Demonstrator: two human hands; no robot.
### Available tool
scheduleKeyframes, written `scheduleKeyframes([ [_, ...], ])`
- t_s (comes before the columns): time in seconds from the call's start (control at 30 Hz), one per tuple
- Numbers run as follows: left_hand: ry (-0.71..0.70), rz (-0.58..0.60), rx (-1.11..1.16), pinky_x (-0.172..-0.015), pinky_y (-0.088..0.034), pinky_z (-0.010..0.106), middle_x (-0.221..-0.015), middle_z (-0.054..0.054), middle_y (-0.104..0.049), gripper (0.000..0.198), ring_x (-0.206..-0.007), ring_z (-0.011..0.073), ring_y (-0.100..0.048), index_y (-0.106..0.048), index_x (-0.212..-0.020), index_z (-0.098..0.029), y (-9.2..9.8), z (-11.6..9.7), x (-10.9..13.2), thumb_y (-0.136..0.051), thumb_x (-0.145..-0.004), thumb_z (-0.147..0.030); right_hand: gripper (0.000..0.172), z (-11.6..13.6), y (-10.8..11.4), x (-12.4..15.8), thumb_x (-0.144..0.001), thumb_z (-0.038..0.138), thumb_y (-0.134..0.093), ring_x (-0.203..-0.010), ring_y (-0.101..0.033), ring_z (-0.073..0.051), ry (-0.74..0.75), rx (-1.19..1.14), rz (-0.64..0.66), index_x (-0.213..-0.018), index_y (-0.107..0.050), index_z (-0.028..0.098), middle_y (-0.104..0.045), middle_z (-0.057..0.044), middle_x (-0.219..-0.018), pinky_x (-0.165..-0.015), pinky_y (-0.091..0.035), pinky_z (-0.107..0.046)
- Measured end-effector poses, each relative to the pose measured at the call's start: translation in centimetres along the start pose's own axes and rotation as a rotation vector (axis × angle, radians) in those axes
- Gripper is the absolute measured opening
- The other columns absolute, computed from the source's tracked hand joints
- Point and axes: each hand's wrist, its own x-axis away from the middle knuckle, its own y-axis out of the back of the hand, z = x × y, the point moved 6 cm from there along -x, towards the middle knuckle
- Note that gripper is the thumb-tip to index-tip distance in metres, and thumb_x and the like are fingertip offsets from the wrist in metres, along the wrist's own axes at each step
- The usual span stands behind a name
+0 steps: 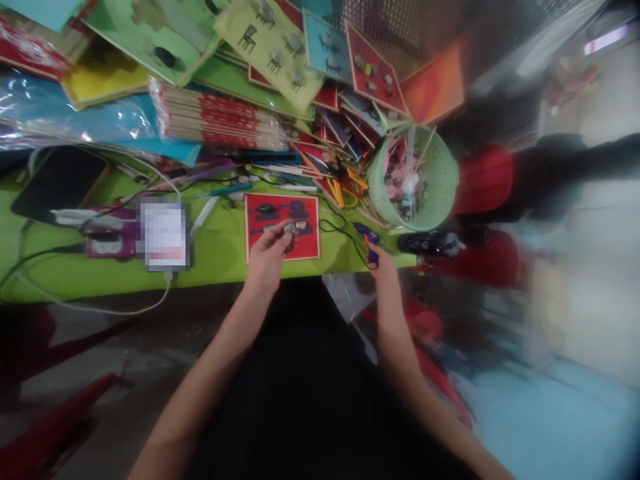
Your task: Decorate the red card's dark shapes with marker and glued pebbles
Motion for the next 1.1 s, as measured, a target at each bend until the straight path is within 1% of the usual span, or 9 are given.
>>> scheduleKeyframes([
  [0.03,0.003,0.004,-0.008,-0.081,-0.058,0.028,-0.099,0.003,-0.08,0.038,-0.084,0.0129,-0.072,-0.083,-0.106,-0.025,0.0,0.0,0.0,-0.095,-0.07,-0.03,0.029,-0.2,-0.4,0.5,-0.071,0.042,-0.081,-0.048,-0.048,-0.013,-0.1,-0.081,0.027,-0.076,-0.058,0.026,-0.057,0.007,-0.057,-0.041,-0.041,-0.026],
  [0.1,0.011,-0.001,-0.022,-0.081,-0.058,0.027,-0.099,0.003,-0.081,0.041,-0.084,0.0127,-0.071,-0.083,-0.106,-0.025,0.0,0.0,0.0,-0.095,-0.067,-0.029,0.029,0.3,-1.2,1.7,-0.071,0.042,-0.082,-0.047,-0.046,-0.012,-0.168,-0.158,0.058,-0.076,-0.06,0.025,-0.056,0.006,-0.058,-0.038,-0.037,-0.025],
  [0.27,0.01,-0.012,-0.066,-0.082,-0.058,0.027,-0.099,0.004,-0.081,0.043,-0.083,0.0118,-0.072,-0.083,-0.108,-0.023,-0.2,-0.3,0.1,-0.094,-0.067,-0.029,0.035,2.3,-4.1,5.0,-0.066,0.039,-0.079,-0.057,-0.053,-0.011,-0.12,-0.254,0.101,-0.091,-0.061,0.024,-0.069,0.003,-0.081,-0.042,-0.037,-0.022],
  [0.37,-0.006,0.013,-0.107,-0.083,-0.059,0.029,-0.101,0.005,-0.082,0.042,-0.083,0.0126,-0.072,-0.083,-0.11,-0.023,-0.5,-0.6,0.2,-0.091,-0.07,-0.03,0.038,4.1,-6.4,6.9,-0.068,0.041,-0.076,-0.054,-0.049,-0.009,-0.068,-0.306,0.216,-0.099,-0.062,0.024,-0.072,0.0,-0.087,-0.041,-0.032,-0.022],
  [0.47,-0.041,0.05,-0.155,-0.087,-0.06,0.031,-0.105,0.006,-0.082,0.041,-0.087,0.0138,-0.073,-0.082,-0.113,-0.023,-0.8,-1.1,0.3,-0.088,-0.073,-0.03,0.037,5.5,-8.6,8.3,-0.069,0.046,-0.074,-0.053,-0.045,-0.011,-0.055,-0.265,0.303,-0.096,-0.065,0.023,-0.071,-0.002,-0.081,-0.045,-0.035,-0.026],
  [0.63,-0.072,0.097,-0.172,-0.096,-0.06,0.035,-0.11,0.007,-0.082,0.04,-0.098,0.0178,-0.075,-0.081,-0.114,-0.022,-0.6,-1.8,0.3,-0.087,-0.075,-0.03,0.03,7.5,-11.0,9.7,-0.069,0.048,-0.077,-0.055,-0.046,-0.013,-0.012,-0.175,0.337,-0.083,-0.068,0.024,-0.072,-0.003,-0.077,-0.053,-0.04,-0.031],
  [0.8,-0.089,0.111,-0.176,-0.098,-0.058,0.036,-0.111,0.007,-0.082,0.042,-0.103,0.0205,-0.075,-0.081,-0.114,-0.022,-0.1,-2.3,0.1,-0.088,-0.074,-0.032,0.026,9.3,-12.2,10.7,-0.083,0.05,-0.076,-0.06,-0.049,-0.015,0.133,0.044,0.326,-0.08,-0.072,0.025,-0.074,-0.003,-0.081,-0.058,-0.041,-0.032],
  [0.97,-0.123,0.101,-0.19,-0.092,-0.058,0.033,-0.107,0.007,-0.082,0.043,-0.097,0.0192,-0.074,-0.082,-0.112,-0.022,0.4,-2.7,-0.2,-0.09,-0.071,-0.034,0.025,10.2,-13.1,11.4,-0.086,0.05,-0.079,-0.062,-0.049,-0.015,0.237,0.19,0.344,-0.083,-0.078,0.026,-0.07,-0.001,-0.076,-0.06,-0.042,-0.032],
  [1.1,-0.128,0.105,-0.177,-0.09,-0.058,0.033,-0.107,0.006,-0.082,0.04,-0.095,0.0183,-0.073,-0.082,-0.11,-0.023,0.6,-3.1,-0.3,-0.089,-0.072,-0.033,0.028,10.4,-13.7,11.4,-0.084,0.054,-0.081,-0.062,-0.05,-0.015,0.259,0.24,0.34,-0.081,-0.078,0.025,-0.07,-0.001,-0.075,-0.058,-0.042,-0.031],
])
